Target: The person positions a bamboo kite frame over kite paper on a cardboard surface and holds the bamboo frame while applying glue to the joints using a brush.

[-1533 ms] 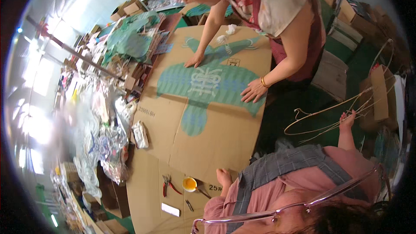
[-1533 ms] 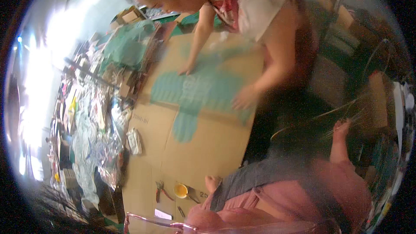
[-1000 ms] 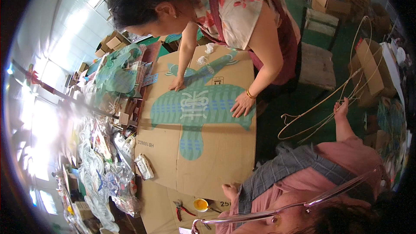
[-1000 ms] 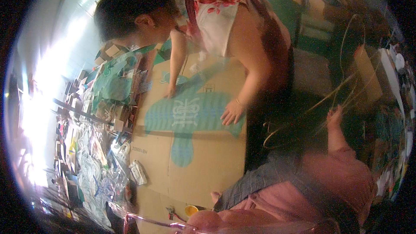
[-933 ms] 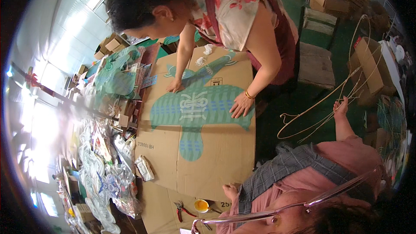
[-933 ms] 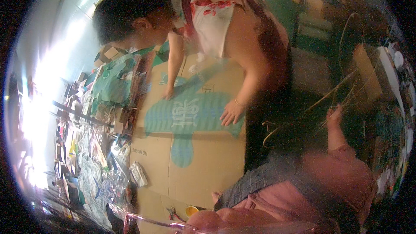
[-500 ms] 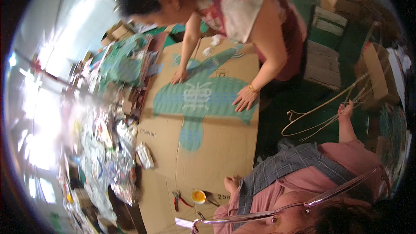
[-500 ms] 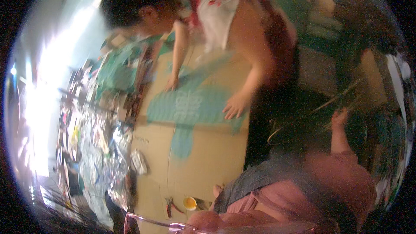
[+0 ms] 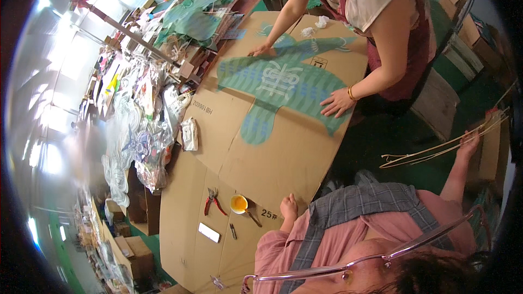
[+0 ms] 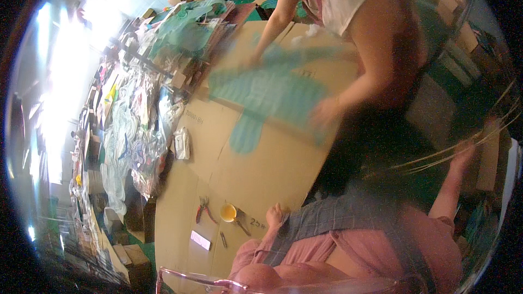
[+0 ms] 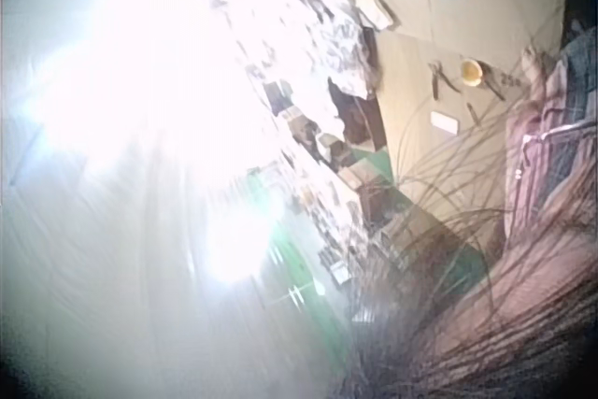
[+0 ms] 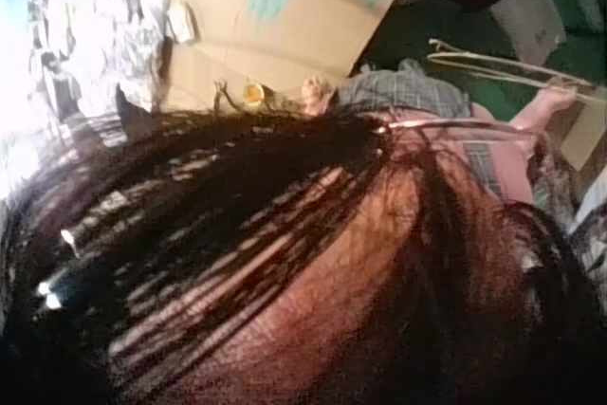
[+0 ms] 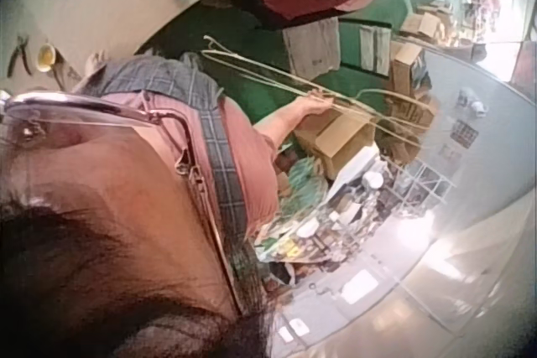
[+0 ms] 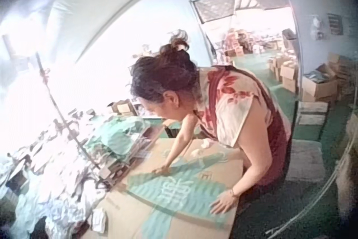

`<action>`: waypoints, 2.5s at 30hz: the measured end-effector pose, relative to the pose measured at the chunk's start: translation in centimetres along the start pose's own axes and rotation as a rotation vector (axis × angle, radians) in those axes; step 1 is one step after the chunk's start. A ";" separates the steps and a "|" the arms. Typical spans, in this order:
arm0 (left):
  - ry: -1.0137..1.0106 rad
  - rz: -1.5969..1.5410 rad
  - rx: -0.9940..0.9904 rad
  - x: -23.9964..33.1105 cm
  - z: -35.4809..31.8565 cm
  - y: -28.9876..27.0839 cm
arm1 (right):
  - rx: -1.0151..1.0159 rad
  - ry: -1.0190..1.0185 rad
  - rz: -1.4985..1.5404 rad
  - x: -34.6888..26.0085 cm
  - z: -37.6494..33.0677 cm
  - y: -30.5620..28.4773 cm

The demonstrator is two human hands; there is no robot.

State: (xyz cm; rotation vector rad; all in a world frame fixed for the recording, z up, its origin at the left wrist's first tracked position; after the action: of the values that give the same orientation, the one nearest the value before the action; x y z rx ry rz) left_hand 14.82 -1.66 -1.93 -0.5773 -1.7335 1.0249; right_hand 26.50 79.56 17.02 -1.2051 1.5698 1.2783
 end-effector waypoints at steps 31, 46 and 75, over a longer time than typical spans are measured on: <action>-0.263 -0.711 0.141 -1.7 0.5 -12.9 | -0.316 -0.858 -0.397 -16.4 -32.0 20.6; -0.003 -1.543 0.477 0.2 1.8 -35.8 | -0.872 -1.434 -0.173 -11.6 -67.1 27.7; -0.556 -1.174 1.248 -20.2 -9.7 -43.2 | -1.741 -1.042 -0.018 6.3 -92.6 28.6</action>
State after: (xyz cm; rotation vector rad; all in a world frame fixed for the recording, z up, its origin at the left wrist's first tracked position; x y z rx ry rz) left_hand 35.11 -36.32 25.58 1.4424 -1.1155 1.1080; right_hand -2.53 -10.85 37.26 -0.9137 -0.6125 2.6627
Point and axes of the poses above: each hand's wrist, its own z-axis towards the middle knuckle, its own y-axis out of the palm, x = y × z, the point moved 8 cm from there along z, towards the middle knuckle, and after that the axes turned 6 degrees about x, right-handed, at the moved point
